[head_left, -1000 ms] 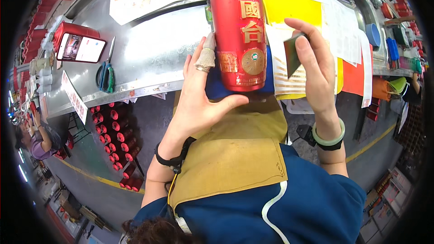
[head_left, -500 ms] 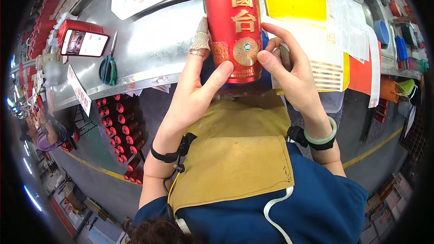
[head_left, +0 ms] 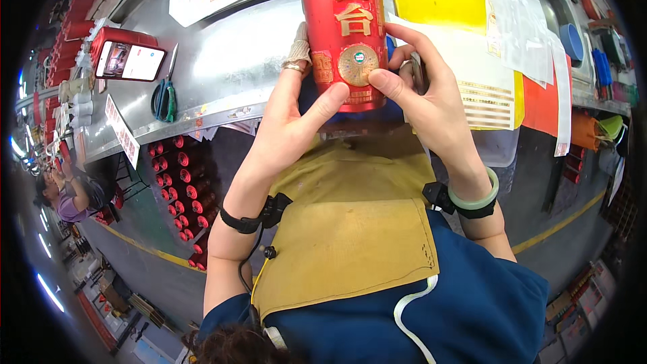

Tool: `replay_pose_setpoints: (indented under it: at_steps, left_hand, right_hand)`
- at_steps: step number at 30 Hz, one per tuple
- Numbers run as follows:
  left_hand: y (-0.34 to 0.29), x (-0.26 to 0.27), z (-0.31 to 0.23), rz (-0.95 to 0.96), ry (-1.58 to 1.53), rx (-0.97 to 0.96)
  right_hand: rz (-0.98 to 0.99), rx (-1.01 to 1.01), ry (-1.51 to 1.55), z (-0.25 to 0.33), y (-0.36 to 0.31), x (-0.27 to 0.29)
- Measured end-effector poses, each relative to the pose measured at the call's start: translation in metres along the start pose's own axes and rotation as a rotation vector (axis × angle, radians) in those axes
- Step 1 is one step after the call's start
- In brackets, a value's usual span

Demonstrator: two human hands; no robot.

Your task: The recorder is applying decorative gold-colored labels to red metallic containers on an assembly line.

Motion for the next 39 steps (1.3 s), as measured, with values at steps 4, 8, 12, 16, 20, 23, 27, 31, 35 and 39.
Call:
replay_pose_setpoints:
  at_steps: [4,8,12,16,20,23,27,31,35,39]
  left_hand:
    - [0.002,0.005,0.001,0.089,-0.112,0.104]
    - [0.004,0.009,0.015,0.105,-0.374,0.098]
    - [-0.009,0.000,0.009,-0.295,0.690,-0.563]
    - [-0.018,-0.014,0.026,-0.443,0.737,-0.718]
    - [-0.013,-0.019,0.033,-0.530,0.705,-0.749]
    - [-0.012,-0.021,0.035,-0.569,0.620,-0.704]
    - [-0.013,-0.023,0.034,-0.583,0.543,-0.664]
    - [-0.013,-0.022,0.036,-0.573,0.575,-0.671]
    - [-0.014,-0.022,0.033,-0.565,0.586,-0.661]
    - [-0.014,-0.021,0.034,-0.554,0.612,-0.679]
  right_hand:
    - [-0.020,0.019,0.030,0.004,-0.001,-0.002]
    - [-0.009,-0.026,0.074,0.005,0.000,0.003]
    - [-0.040,-0.012,0.032,0.006,-0.003,0.007]
    - [-0.004,-0.109,0.074,0.013,-0.004,0.010]
    - [0.024,-0.116,0.047,0.006,-0.006,0.012]
    - [0.032,-0.084,-0.016,0.007,-0.006,0.011]
    - [0.074,-0.103,-0.110,0.007,-0.004,0.009]
    - [0.083,-0.142,-0.060,0.009,-0.002,0.008]
    - [0.072,-0.128,-0.103,0.010,-0.003,0.007]
    - [0.076,-0.163,-0.092,0.014,-0.001,0.008]
Point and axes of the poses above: each hand's wrist, its own y-axis towards the middle knuckle, its own x-axis out of the back of the hand, z = x × y, the point moved 1 cm from there along y, towards the middle knuckle, and after that the axes turned 6 degrees about x, right-handed, at the moved point
